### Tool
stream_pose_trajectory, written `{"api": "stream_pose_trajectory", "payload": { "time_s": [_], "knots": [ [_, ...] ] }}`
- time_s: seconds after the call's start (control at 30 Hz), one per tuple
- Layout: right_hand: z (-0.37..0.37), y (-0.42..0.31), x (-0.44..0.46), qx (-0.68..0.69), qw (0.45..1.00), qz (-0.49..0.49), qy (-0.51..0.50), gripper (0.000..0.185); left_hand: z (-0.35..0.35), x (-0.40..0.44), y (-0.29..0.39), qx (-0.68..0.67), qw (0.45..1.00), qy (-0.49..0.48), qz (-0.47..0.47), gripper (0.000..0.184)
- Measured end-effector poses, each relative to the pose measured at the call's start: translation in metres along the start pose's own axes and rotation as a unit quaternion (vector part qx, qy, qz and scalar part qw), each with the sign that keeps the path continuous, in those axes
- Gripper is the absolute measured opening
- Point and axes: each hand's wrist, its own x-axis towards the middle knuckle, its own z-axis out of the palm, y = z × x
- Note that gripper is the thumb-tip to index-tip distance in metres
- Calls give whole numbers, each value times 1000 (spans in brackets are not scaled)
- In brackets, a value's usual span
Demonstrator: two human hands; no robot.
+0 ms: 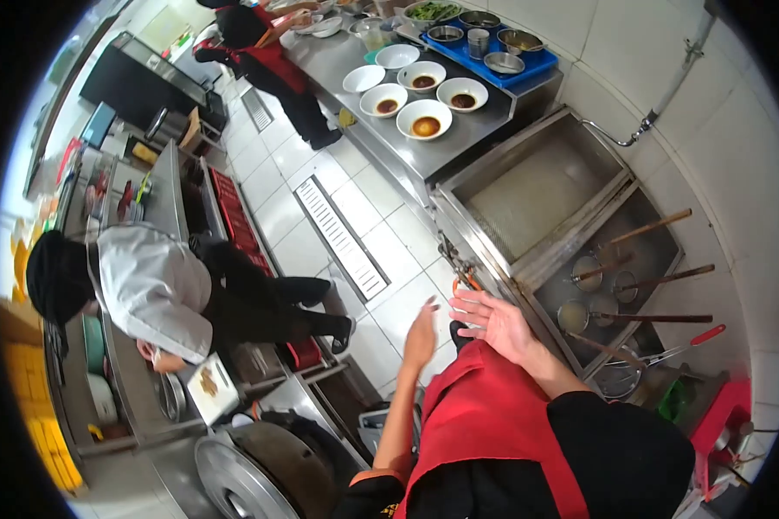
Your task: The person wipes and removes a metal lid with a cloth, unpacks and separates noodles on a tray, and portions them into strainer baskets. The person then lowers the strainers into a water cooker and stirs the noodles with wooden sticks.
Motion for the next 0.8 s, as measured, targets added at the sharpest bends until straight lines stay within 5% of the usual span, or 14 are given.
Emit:
{"api": "stream_pose_trajectory", "payload": {
  "time_s": [0.07,0.17,0.27,0.3,0.37,0.4,0.5,0.53,0.57,0.6,0.63,0.7,0.73,0.8],
  "knots": [
    [57,-30,40,-216,974,-61,-21,50,-37,42,-43,-390,905,-28,-167,62],
    [124,-20,116,-563,778,-280,-12,48,-95,91,-14,-729,666,-23,-157,72],
    [126,6,217,-747,534,-378,-118,53,-143,146,13,-811,572,-104,-72,84],
    [127,1,244,-732,553,-375,-131,54,-182,161,34,-798,592,-108,-35,89],
    [141,-25,294,-788,467,-397,-63,54,-267,176,68,-830,551,-56,-67,88],
    [162,-49,319,-804,432,-408,-18,55,-302,190,71,-812,580,-61,-2,87],
    [172,-85,392,-561,790,-245,31,59,-376,235,101,-661,738,-6,139,77],
    [187,-91,407,-559,788,-254,40,59,-392,254,107,-589,787,-2,181,74],
    [205,-100,420,-348,906,-237,31,64,-397,277,116,-453,875,4,172,59],
    [221,-107,431,-115,973,-201,18,69,-395,297,112,-378,892,-76,237,53],
    [242,-119,438,-86,978,-185,-48,80,-390,305,131,-306,919,-106,225,51],
    [257,-136,464,45,974,-146,-168,89,-370,344,137,-21,905,-49,422,56],
    [258,-149,474,134,954,-114,-241,91,-363,369,127,-19,903,-59,425,56],
    [220,-162,515,157,947,-151,-238,92,-349,423,98,122,835,26,536,60]
  ]
}}
